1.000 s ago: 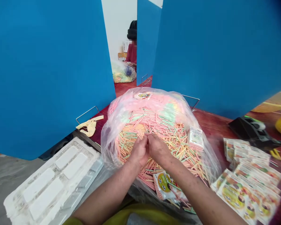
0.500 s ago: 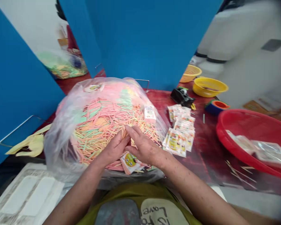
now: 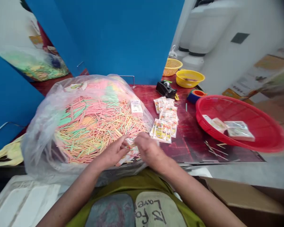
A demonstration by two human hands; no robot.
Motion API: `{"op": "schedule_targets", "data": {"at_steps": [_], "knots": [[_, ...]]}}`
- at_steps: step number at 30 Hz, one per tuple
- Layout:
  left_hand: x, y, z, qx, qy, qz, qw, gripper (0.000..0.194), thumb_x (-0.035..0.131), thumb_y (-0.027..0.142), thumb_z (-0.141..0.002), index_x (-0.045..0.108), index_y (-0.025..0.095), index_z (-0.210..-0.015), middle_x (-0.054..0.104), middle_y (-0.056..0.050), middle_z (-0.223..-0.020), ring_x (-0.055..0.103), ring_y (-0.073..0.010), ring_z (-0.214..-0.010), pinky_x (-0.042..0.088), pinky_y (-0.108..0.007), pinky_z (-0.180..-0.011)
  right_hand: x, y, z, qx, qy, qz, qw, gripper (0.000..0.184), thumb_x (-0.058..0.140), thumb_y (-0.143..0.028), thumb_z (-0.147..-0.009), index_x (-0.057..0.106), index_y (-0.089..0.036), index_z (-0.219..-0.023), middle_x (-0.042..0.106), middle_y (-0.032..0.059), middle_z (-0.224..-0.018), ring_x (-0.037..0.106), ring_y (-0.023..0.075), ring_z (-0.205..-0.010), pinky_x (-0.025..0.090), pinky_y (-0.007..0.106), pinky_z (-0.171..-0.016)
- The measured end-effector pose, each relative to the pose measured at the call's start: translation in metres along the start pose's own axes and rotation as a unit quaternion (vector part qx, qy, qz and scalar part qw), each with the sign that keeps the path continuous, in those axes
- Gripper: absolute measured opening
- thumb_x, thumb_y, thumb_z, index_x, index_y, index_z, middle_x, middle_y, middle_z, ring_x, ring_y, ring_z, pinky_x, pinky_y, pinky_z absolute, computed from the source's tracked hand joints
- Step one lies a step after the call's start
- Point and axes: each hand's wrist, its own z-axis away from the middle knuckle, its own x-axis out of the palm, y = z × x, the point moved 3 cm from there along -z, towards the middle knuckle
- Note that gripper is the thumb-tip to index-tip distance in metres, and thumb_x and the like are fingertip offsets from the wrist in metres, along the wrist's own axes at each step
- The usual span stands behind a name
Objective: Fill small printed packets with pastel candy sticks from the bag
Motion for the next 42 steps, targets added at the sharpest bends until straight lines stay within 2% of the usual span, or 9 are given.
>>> {"op": "schedule_targets", "data": {"at_steps": [5,8,11,16,21,25,34,39,42], "knots": [[-0.004,-0.012,0.004,-0.054,0.071,-0.309,0.947,0.023,0.058,0.034,-0.073,0.063,0.019,-0.090,0.060,-0.009,-0.090,0.052,-0.0260,-0.090,0.035,-0.038,-0.079,0.004,0.042,0.011,0.055,-0.094,0.063,0.992,0.022,0.034,-0.004,-0.077,0.053,-0.016,-0.072,0.053,0.0069,-0.082,0.048,0.0148,-0.074,0.041,0.025,-0.068],[0.000,-0.015,-0.005,-0.088,0.096,-0.374,0.918,0.036,0.068,0.040,-0.063,0.060,0.018,-0.090,0.059,-0.011,-0.091,0.051,-0.0302,-0.090,0.032,-0.040,-0.078,-0.003,0.040,0.004,0.037,-0.043,0.014,0.998,0.023,0.035,-0.011,-0.082,0.054,-0.016,-0.071,0.054,0.0067,-0.079,0.049,0.0149,-0.074,0.042,0.025,-0.068],[-0.001,-0.020,-0.018,-0.096,0.076,-0.352,0.928,0.023,0.066,0.037,-0.065,0.060,0.019,-0.078,0.061,-0.006,-0.081,0.054,-0.0247,-0.081,0.031,-0.035,-0.074,-0.010,0.025,-0.008,-0.014,0.039,-0.063,0.997,0.022,0.037,-0.018,-0.086,0.057,-0.017,-0.076,0.055,0.0063,-0.081,0.051,0.0145,-0.078,0.043,0.025,-0.070],[-0.014,-0.022,-0.029,-0.052,0.060,-0.324,0.943,0.015,0.052,0.031,-0.077,0.059,0.020,-0.068,0.061,-0.001,-0.072,0.054,-0.0177,-0.074,0.030,-0.028,-0.065,0.023,0.020,-0.015,-0.047,-0.048,-0.073,0.995,0.023,0.037,-0.013,-0.084,0.056,-0.016,-0.072,0.053,0.0059,-0.078,0.051,0.0138,-0.072,0.044,0.025,-0.066],[-0.018,-0.021,-0.031,-0.062,0.037,-0.322,0.944,0.018,0.047,0.032,-0.081,0.062,0.021,-0.077,0.064,0.000,-0.074,0.056,-0.0159,-0.073,0.032,-0.027,-0.065,0.029,0.034,-0.019,-0.035,0.035,-0.109,0.993,0.020,0.039,-0.016,-0.084,0.058,-0.017,-0.077,0.054,0.0054,-0.079,0.052,0.0144,-0.076,0.045,0.025,-0.068],[-0.017,-0.015,-0.037,-0.019,0.030,-0.362,0.931,0.014,0.049,0.025,-0.080,0.063,0.024,-0.084,0.065,0.000,-0.082,0.056,-0.0191,-0.083,0.031,-0.032,-0.075,0.037,0.035,-0.028,-0.057,0.010,-0.070,0.996,0.021,0.039,-0.012,-0.081,0.058,-0.016,-0.072,0.054,0.0050,-0.074,0.052,0.0140,-0.068,0.045,0.025,-0.062],[-0.004,-0.035,-0.014,-0.025,0.177,-0.351,0.919,0.017,0.051,0.030,-0.081,0.059,0.019,-0.070,0.061,-0.002,-0.075,0.052,-0.0185,-0.080,0.030,-0.035,-0.076,0.049,0.042,-0.023,-0.045,0.063,-0.085,0.993,0.022,0.039,-0.011,-0.082,0.059,-0.016,-0.073,0.055,0.0069,-0.076,0.053,0.0162,-0.070,0.046,0.028,-0.063],[-0.014,-0.033,-0.020,0.023,0.114,-0.299,0.947,0.019,0.045,0.027,-0.084,0.060,0.019,-0.076,0.062,0.000,-0.072,0.054,-0.0149,-0.075,0.033,-0.029,-0.072,0.015,0.041,-0.028,-0.063,0.164,-0.156,0.972,0.015,0.047,-0.011,-0.081,0.057,-0.018,-0.090,0.055,0.0059,-0.088,0.054,0.0155,-0.085,0.047,0.028,-0.073],[-0.021,-0.030,-0.029,0.012,0.045,-0.281,0.959,0.019,0.043,0.027,-0.085,0.061,0.023,-0.087,0.064,0.001,-0.078,0.056,-0.0137,-0.074,0.036,-0.024,-0.065,0.024,0.031,-0.032,-0.116,0.100,-0.118,0.981,0.019,0.044,-0.009,-0.081,0.057,-0.017,-0.091,0.055,0.0072,-0.089,0.055,0.0156,-0.083,0.048,0.028,-0.071]]}}
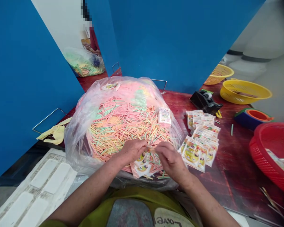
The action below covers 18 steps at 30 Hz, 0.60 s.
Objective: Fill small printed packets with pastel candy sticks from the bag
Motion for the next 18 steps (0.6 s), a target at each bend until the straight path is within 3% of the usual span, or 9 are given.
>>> {"op": "schedule_targets", "data": {"at_steps": [2,4,6,8,11,13,18], "knots": [[-0.002,-0.001,-0.003,-0.040,-0.023,0.006,0.999,0.016,0.050,0.031,-0.080,0.061,0.024,-0.089,0.064,0.002,-0.079,0.056,-0.0143,-0.073,0.035,-0.022,-0.061,0.019,0.001,0.003,0.008,-0.070,0.028,0.997,0.020,0.040,-0.008,-0.080,0.058,-0.016,-0.086,0.055,0.0074,-0.085,0.055,0.0153,-0.076,0.049,0.027,-0.065],[-0.002,-0.003,-0.003,-0.095,-0.028,0.018,0.995,0.016,0.059,0.032,-0.072,0.062,0.021,-0.082,0.063,0.001,-0.075,0.055,-0.0145,-0.070,0.035,-0.022,-0.059,0.035,0.006,0.007,0.039,-0.099,0.050,0.993,0.021,0.038,-0.007,-0.080,0.058,-0.016,-0.081,0.054,0.0070,-0.082,0.054,0.0143,-0.069,0.049,0.026,-0.061],[-0.001,-0.004,0.001,-0.133,-0.018,0.048,0.990,0.012,0.061,0.029,-0.070,0.061,0.018,-0.073,0.062,0.001,-0.070,0.054,-0.0131,-0.066,0.034,-0.021,-0.057,0.039,0.008,0.008,0.049,-0.081,0.045,0.995,0.021,0.038,-0.008,-0.080,0.058,-0.016,-0.081,0.053,0.0062,-0.079,0.053,0.0135,-0.067,0.049,0.026,-0.059],[-0.002,-0.005,0.006,-0.135,0.005,0.091,0.987,0.013,0.057,0.026,-0.074,0.061,0.016,-0.066,0.059,0.002,-0.065,0.051,-0.0109,-0.062,0.033,-0.020,-0.057,0.027,0.007,0.004,0.036,-0.026,0.013,0.999,0.019,0.040,-0.011,-0.082,0.058,-0.017,-0.082,0.053,0.0051,-0.078,0.054,0.0136,-0.069,0.049,0.026,-0.061],[-0.010,-0.005,0.013,-0.077,0.031,0.156,0.984,0.019,0.055,0.027,-0.078,0.061,0.015,-0.063,0.055,0.004,-0.059,0.047,-0.0083,-0.057,0.032,-0.019,-0.055,-0.005,-0.001,-0.009,0.021,0.067,-0.024,0.997,0.015,0.047,-0.010,-0.081,0.057,-0.019,-0.088,0.054,0.0052,-0.085,0.055,0.0150,-0.081,0.049,0.028,-0.069],[-0.018,-0.004,0.017,-0.012,0.027,0.171,0.985,0.025,0.053,0.029,-0.080,0.060,0.015,-0.060,0.052,0.004,-0.055,0.046,-0.0073,-0.054,0.031,-0.019,-0.054,-0.023,-0.010,-0.018,-0.011,0.087,-0.007,0.996,0.020,0.049,-0.006,-0.079,0.055,-0.019,-0.094,0.054,0.0061,-0.091,0.054,0.0154,-0.088,0.048,0.029,-0.074],[-0.033,0.003,0.025,0.114,0.069,0.110,0.985,0.032,0.043,0.032,-0.088,0.063,0.015,-0.068,0.060,0.001,-0.063,0.052,-0.0100,-0.065,0.032,-0.023,-0.066,-0.030,-0.032,-0.026,-0.151,-0.022,0.052,0.987,0.032,0.043,-0.003,-0.080,0.051,-0.018,-0.108,0.053,0.0094,-0.100,0.054,0.0157,-0.094,0.051,0.028,-0.077]]}}
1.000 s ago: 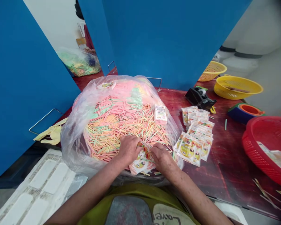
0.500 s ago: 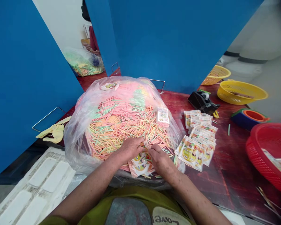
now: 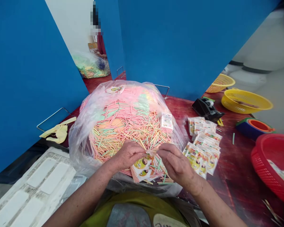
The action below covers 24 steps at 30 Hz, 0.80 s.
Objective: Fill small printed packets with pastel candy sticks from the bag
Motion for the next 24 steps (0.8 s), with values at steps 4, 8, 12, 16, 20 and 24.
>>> {"op": "schedule_targets", "data": {"at_steps": [4,8,12,16,20,24], "knots": [[-0.002,0.007,0.007,0.045,0.051,-0.008,0.998,0.026,0.042,0.030,-0.089,0.065,0.018,-0.089,0.068,-0.002,-0.081,0.056,-0.0132,-0.077,0.031,-0.028,-0.076,-0.007,-0.008,0.001,-0.033,-0.067,0.016,0.997,0.037,0.039,-0.002,-0.080,0.049,-0.017,-0.113,0.053,0.0103,-0.105,0.054,0.0165,-0.097,0.051,0.027,-0.080],[-0.004,0.013,0.010,0.073,0.082,0.030,0.994,0.025,0.042,0.028,-0.089,0.063,0.016,-0.094,0.069,-0.004,-0.088,0.058,-0.0142,-0.080,0.032,-0.030,-0.080,-0.028,-0.018,-0.006,-0.034,-0.012,0.079,0.996,0.039,0.042,-0.002,-0.080,0.049,-0.017,-0.115,0.053,0.0111,-0.108,0.053,0.0175,-0.101,0.050,0.029,-0.084],[-0.007,0.019,0.013,0.076,0.117,0.019,0.990,0.024,0.043,0.026,-0.088,0.061,0.018,-0.101,0.068,-0.004,-0.094,0.058,-0.0146,-0.085,0.032,-0.033,-0.085,-0.032,-0.035,-0.018,-0.064,-0.068,0.093,0.991,0.029,0.036,-0.009,-0.085,0.055,-0.019,-0.105,0.059,0.0080,-0.095,0.058,0.0160,-0.088,0.053,0.026,-0.072],[-0.010,0.024,0.017,0.075,0.142,-0.017,0.987,0.023,0.044,0.023,-0.088,0.061,0.020,-0.102,0.068,-0.003,-0.092,0.058,-0.0143,-0.086,0.026,-0.037,-0.095,-0.038,-0.040,-0.020,-0.075,-0.070,0.094,0.990,0.027,0.037,-0.008,-0.085,0.056,-0.017,-0.103,0.059,0.0091,-0.097,0.058,0.0154,-0.089,0.052,0.024,-0.073],[-0.013,0.027,0.020,0.089,0.158,-0.002,0.983,0.023,0.042,0.024,-0.088,0.061,0.017,-0.100,0.068,-0.004,-0.085,0.060,-0.0126,-0.080,0.025,-0.036,-0.097,-0.044,-0.039,-0.020,-0.073,-0.048,0.119,0.989,0.031,0.040,-0.005,-0.083,0.052,-0.015,-0.110,0.055,0.0114,-0.105,0.055,0.0169,-0.098,0.050,0.026,-0.080],[-0.012,0.027,0.020,0.091,0.158,0.002,0.983,0.023,0.042,0.024,-0.088,0.061,0.017,-0.100,0.068,-0.005,-0.086,0.060,-0.0131,-0.082,0.025,-0.038,-0.099,-0.033,-0.046,-0.028,-0.072,-0.124,0.085,0.986,0.028,0.034,-0.008,-0.086,0.055,-0.019,-0.102,0.059,0.0070,-0.093,0.058,0.0138,-0.084,0.053,0.022,-0.068]]}}
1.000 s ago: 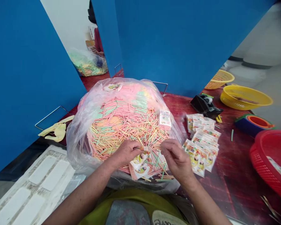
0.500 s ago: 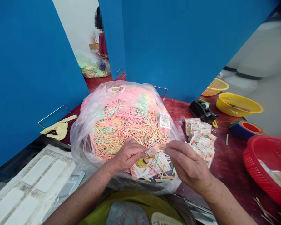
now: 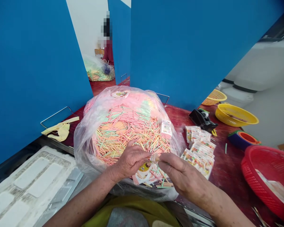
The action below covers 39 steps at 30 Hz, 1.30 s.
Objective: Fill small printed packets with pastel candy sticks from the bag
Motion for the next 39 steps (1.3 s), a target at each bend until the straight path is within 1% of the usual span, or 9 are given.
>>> {"op": "schedule_targets", "data": {"at_steps": [3,9,15,20,24,29,32,35,39], "knots": [[0.003,0.001,0.001,0.009,-0.017,0.026,0.999,0.024,0.041,0.026,-0.089,0.061,0.018,-0.098,0.068,-0.004,-0.085,0.060,-0.0131,-0.082,0.024,-0.039,-0.100,0.003,0.000,-0.003,-0.002,-0.042,-0.044,0.998,0.034,0.033,-0.004,-0.083,0.053,-0.019,-0.106,0.058,0.0082,-0.100,0.057,0.0137,-0.089,0.052,0.023,-0.071],[0.001,-0.001,0.001,-0.001,0.012,0.108,0.994,0.026,0.040,0.028,-0.089,0.062,0.015,-0.090,0.067,-0.005,-0.083,0.060,-0.0126,-0.079,0.033,-0.036,-0.096,-0.014,0.012,-0.002,0.009,0.028,-0.035,0.999,0.039,0.039,-0.002,-0.080,0.049,-0.018,-0.114,0.053,0.0105,-0.108,0.054,0.0166,-0.101,0.051,0.026,-0.081],[-0.003,-0.003,0.000,-0.016,0.010,0.109,0.994,0.026,0.040,0.028,-0.089,0.063,0.016,-0.090,0.068,-0.006,-0.085,0.061,-0.0132,-0.081,0.031,-0.039,-0.100,-0.019,-0.001,-0.017,0.008,0.011,-0.012,1.000,0.024,0.039,-0.015,-0.087,0.056,-0.023,-0.103,0.063,0.0055,-0.089,0.061,0.0141,-0.078,0.054,0.021,-0.062],[-0.006,-0.001,0.000,-0.010,0.004,0.137,0.991,0.026,0.040,0.029,-0.089,0.063,0.015,-0.089,0.068,-0.006,-0.082,0.062,-0.0131,-0.079,0.033,-0.038,-0.099,-0.022,0.000,-0.015,-0.034,0.043,0.053,0.997,0.030,0.041,-0.013,-0.086,0.053,-0.020,-0.113,0.059,0.0098,-0.104,0.058,0.0181,-0.094,0.053,0.027,-0.077],[-0.011,-0.006,0.001,-0.042,0.037,0.115,0.992,0.024,0.041,0.026,-0.089,0.063,0.016,-0.091,0.068,-0.005,-0.083,0.062,-0.0122,-0.079,0.033,-0.037,-0.099,-0.012,-0.002,-0.013,-0.037,-0.005,-0.012,0.999,0.031,0.038,-0.008,-0.085,0.055,-0.018,-0.109,0.059,0.0091,-0.100,0.057,0.0164,-0.094,0.052,0.025,-0.077],[-0.007,-0.003,0.002,-0.031,-0.010,0.139,0.990,0.025,0.041,0.028,-0.088,0.063,0.017,-0.097,0.068,-0.006,-0.088,0.061,-0.0137,-0.085,0.028,-0.039,-0.102,0.005,-0.005,-0.013,0.006,-0.064,-0.117,0.991,0.040,0.034,-0.002,-0.082,0.048,-0.016,-0.116,0.055,0.0102,-0.103,0.055,0.0154,-0.095,0.052,0.026,-0.077],[0.005,-0.003,0.005,-0.100,-0.022,0.241,0.965,0.029,0.041,0.033,-0.088,0.063,0.016,-0.096,0.066,-0.006,-0.090,0.059,-0.0154,-0.087,0.037,-0.035,-0.094,0.015,-0.005,-0.014,0.049,-0.040,-0.132,0.989,0.045,0.035,-0.004,-0.081,0.040,-0.017,-0.124,0.054,0.0112,-0.105,0.053,0.0171,-0.097,0.051,0.031,-0.078],[0.019,-0.008,0.008,-0.194,-0.009,0.368,0.909,0.029,0.044,0.035,-0.087,0.062,0.014,-0.094,0.064,-0.006,-0.090,0.058,-0.0151,-0.085,0.045,-0.028,-0.080,0.026,-0.008,-0.010,0.062,-0.039,-0.052,0.996,0.053,0.040,-0.013,-0.084,0.027,-0.015,-0.135,0.048,0.0154,-0.122,0.042,0.0250,-0.115,0.042,0.045,-0.091],[0.028,-0.008,0.007,-0.224,0.038,0.435,0.871,0.027,0.048,0.037,-0.085,0.059,0.014,-0.091,0.063,-0.005,-0.090,0.058,-0.0141,-0.084,0.045,-0.027,-0.078,0.034,-0.011,0.004,0.080,0.008,0.047,0.996,0.065,0.040,-0.036,-0.085,0.014,-0.013,-0.140,0.030,0.0189,-0.138,0.024,0.0346,-0.127,0.030,0.058,-0.095]]}}
